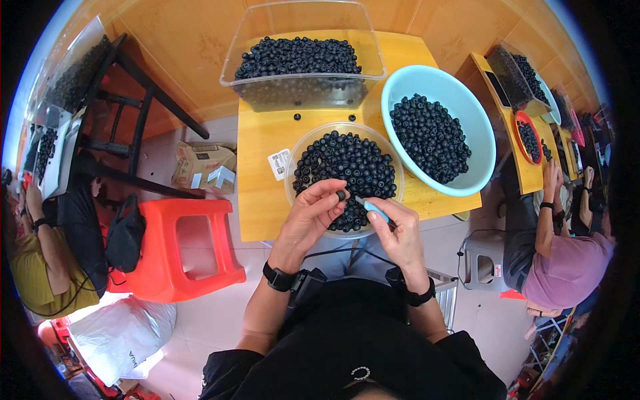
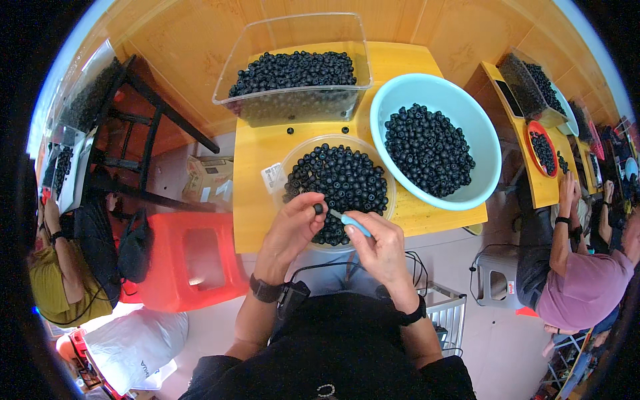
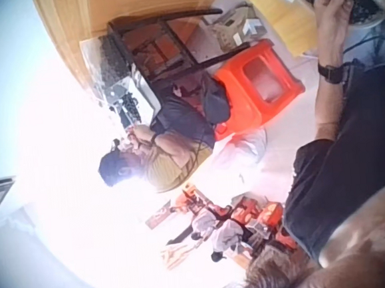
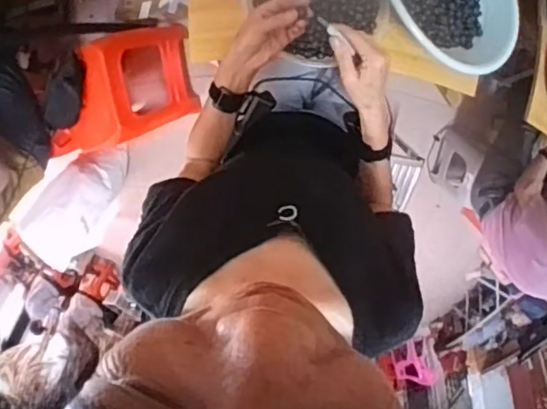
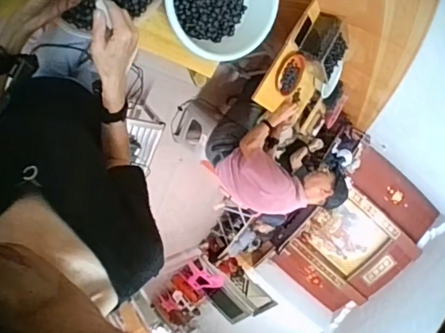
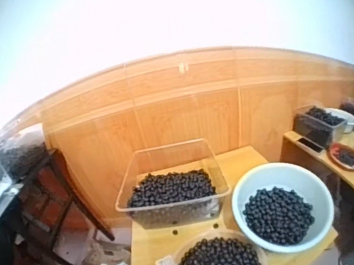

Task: Sorting blueberries by hand to remove stems and damaged fruit.

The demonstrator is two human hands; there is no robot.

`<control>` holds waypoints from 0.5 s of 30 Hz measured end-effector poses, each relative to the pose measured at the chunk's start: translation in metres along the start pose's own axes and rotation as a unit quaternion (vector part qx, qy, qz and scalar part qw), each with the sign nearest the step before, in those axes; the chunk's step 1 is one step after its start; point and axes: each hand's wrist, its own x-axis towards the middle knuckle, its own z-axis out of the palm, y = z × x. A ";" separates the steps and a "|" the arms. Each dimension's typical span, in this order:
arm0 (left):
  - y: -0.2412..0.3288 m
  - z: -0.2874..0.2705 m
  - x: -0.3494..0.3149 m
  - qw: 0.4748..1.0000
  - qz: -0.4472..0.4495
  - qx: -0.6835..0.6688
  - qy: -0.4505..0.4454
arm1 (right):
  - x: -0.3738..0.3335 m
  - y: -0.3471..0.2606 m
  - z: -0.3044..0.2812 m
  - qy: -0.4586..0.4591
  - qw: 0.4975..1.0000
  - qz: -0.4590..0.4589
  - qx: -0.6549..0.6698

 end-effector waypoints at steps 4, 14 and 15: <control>-0.003 -0.004 -0.001 1.000 -0.012 -0.016 -0.018 | 0.000 -0.010 0.002 -0.013 1.000 -0.008 -0.013; -0.005 -0.002 0.001 0.998 -0.006 -0.039 -0.041 | 0.007 -0.012 0.000 -0.030 0.995 -0.051 -0.085; -0.004 -0.003 0.000 0.998 -0.016 -0.033 -0.046 | 0.005 -0.013 0.001 -0.030 0.995 -0.050 -0.084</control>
